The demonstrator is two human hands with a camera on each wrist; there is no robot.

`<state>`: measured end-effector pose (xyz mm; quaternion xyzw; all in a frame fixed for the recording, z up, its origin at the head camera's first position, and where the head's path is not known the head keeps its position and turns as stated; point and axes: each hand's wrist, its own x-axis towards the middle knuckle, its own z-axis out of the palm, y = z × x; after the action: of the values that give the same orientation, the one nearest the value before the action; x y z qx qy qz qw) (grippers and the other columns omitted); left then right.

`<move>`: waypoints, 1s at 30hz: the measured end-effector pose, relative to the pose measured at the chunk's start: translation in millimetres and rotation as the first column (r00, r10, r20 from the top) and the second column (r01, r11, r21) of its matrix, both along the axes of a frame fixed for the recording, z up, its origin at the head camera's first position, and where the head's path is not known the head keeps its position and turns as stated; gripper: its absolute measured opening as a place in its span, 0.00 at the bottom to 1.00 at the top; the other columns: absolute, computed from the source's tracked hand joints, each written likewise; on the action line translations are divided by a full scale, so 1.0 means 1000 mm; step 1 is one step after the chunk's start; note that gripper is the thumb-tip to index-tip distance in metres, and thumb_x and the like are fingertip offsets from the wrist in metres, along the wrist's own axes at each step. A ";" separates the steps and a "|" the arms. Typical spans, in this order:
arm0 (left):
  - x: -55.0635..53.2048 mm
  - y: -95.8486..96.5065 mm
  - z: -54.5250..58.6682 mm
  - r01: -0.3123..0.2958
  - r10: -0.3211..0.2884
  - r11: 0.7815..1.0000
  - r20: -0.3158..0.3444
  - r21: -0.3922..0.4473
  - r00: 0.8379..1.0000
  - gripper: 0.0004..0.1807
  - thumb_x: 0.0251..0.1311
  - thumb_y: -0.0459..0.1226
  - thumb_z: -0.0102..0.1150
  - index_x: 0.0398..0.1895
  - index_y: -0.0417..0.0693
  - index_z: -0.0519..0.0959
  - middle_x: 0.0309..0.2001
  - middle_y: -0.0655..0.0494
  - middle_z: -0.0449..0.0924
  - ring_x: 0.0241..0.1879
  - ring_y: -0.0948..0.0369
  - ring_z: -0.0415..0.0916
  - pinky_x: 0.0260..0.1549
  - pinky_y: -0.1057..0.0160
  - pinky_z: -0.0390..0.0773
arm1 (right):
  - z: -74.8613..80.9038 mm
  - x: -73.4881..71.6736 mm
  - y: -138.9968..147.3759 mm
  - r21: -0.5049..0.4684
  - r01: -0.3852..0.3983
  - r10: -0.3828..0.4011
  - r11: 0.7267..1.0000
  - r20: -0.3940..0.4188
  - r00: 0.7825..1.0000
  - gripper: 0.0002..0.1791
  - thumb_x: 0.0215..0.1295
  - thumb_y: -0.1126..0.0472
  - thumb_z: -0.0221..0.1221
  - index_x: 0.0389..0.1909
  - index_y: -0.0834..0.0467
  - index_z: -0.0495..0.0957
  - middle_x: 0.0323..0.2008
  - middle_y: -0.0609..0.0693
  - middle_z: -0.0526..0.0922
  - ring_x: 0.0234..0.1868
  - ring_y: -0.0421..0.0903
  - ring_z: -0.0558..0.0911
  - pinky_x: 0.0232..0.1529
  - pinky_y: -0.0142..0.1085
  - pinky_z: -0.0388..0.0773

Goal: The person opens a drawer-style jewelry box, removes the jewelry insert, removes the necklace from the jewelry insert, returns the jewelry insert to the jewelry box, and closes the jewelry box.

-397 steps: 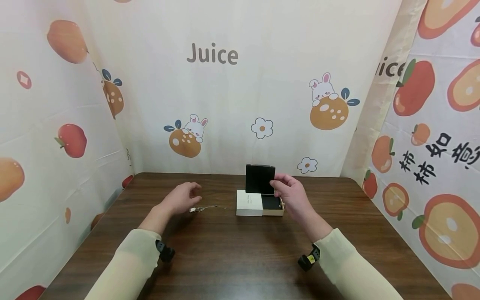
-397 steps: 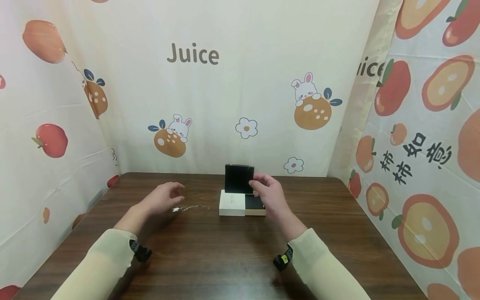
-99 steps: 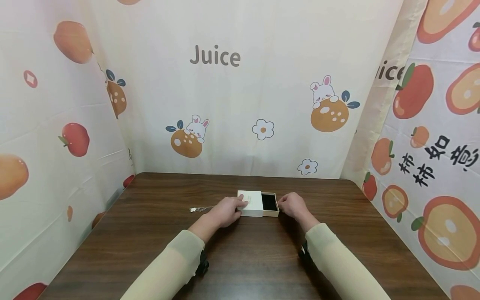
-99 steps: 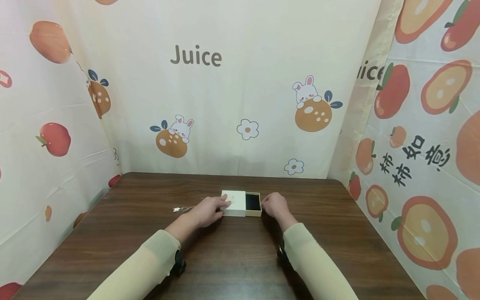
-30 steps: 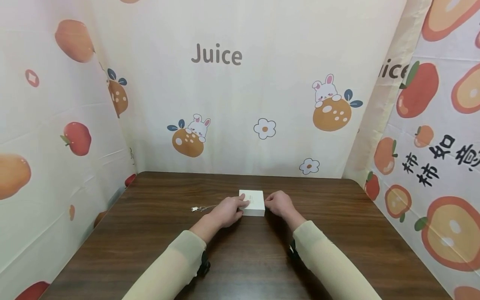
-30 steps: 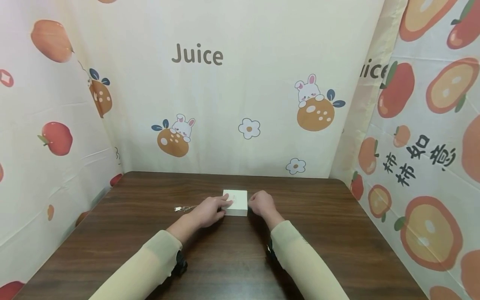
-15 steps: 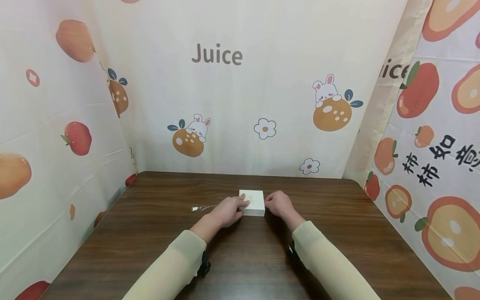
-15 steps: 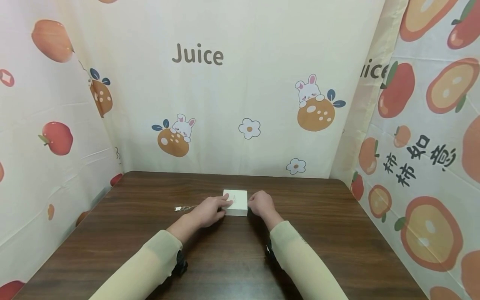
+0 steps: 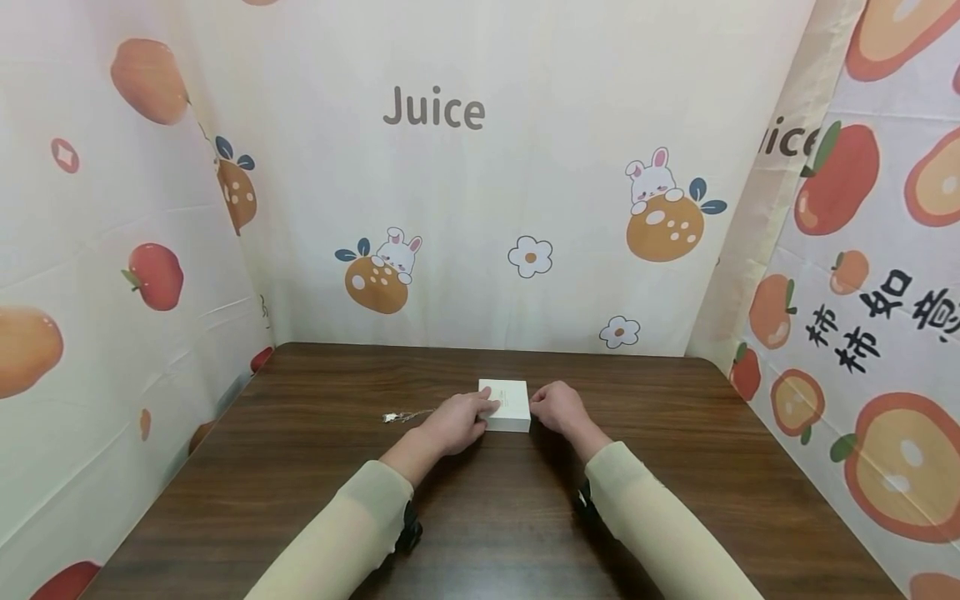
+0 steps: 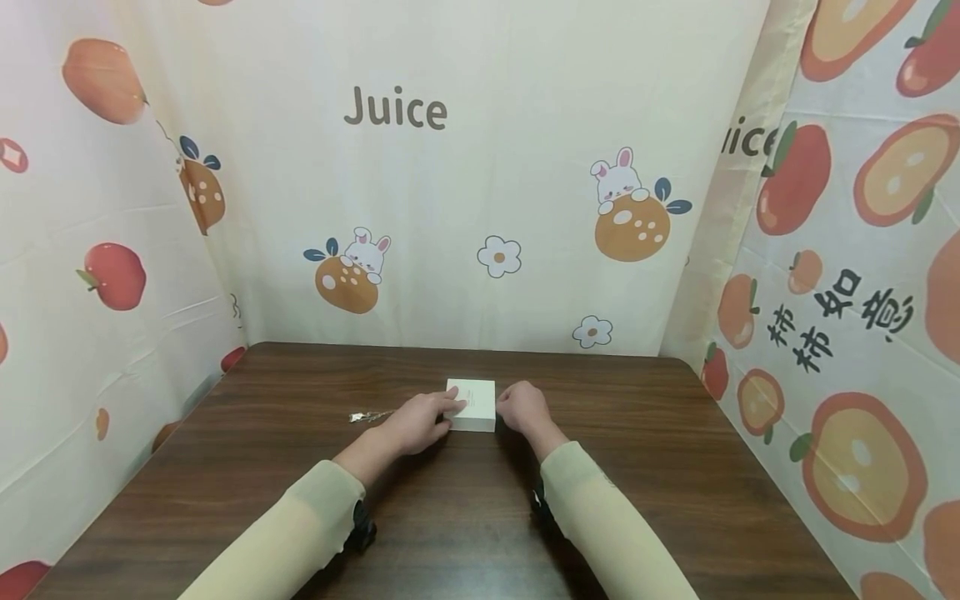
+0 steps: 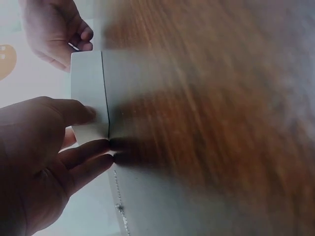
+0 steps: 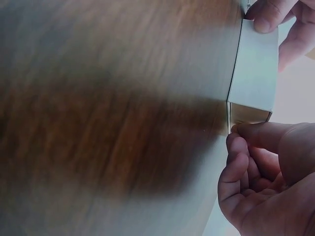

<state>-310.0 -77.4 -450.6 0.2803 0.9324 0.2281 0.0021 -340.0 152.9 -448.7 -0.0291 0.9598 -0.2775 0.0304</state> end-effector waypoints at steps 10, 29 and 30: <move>-0.005 0.002 0.004 0.007 -0.020 0.993 -0.103 -0.122 0.994 0.21 0.73 0.31 0.67 0.67 0.48 0.84 0.75 0.43 0.79 0.71 0.43 0.81 0.69 0.44 0.82 | 0.000 -0.001 0.001 0.009 -0.012 0.012 1.000 0.006 1.000 0.10 0.75 0.62 0.64 0.39 0.59 0.93 0.33 0.50 0.89 0.34 0.47 0.81 0.38 0.38 0.81; 0.036 0.040 0.005 -0.133 0.091 0.961 -0.176 -0.244 0.980 0.31 0.81 0.58 0.54 0.80 0.58 0.74 0.76 0.39 0.70 0.72 0.42 0.70 0.73 0.42 0.74 | 0.013 0.006 0.034 -0.079 0.026 -0.026 0.996 0.001 1.000 0.17 0.77 0.58 0.59 0.56 0.63 0.88 0.47 0.58 0.89 0.43 0.52 0.84 0.50 0.48 0.86; 0.041 0.044 0.005 -0.140 0.099 0.954 -0.162 -0.264 0.982 0.33 0.81 0.60 0.52 0.81 0.58 0.73 0.75 0.39 0.70 0.72 0.43 0.70 0.74 0.41 0.72 | 0.012 0.007 0.034 -0.079 0.025 -0.025 0.997 0.004 1.000 0.17 0.77 0.58 0.59 0.56 0.63 0.88 0.46 0.58 0.89 0.43 0.52 0.84 0.50 0.47 0.86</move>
<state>-269.0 -33.6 -445.7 0.2366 0.9678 0.0753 -0.0418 -333.2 186.8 -436.3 -0.0178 0.9483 -0.3157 0.0272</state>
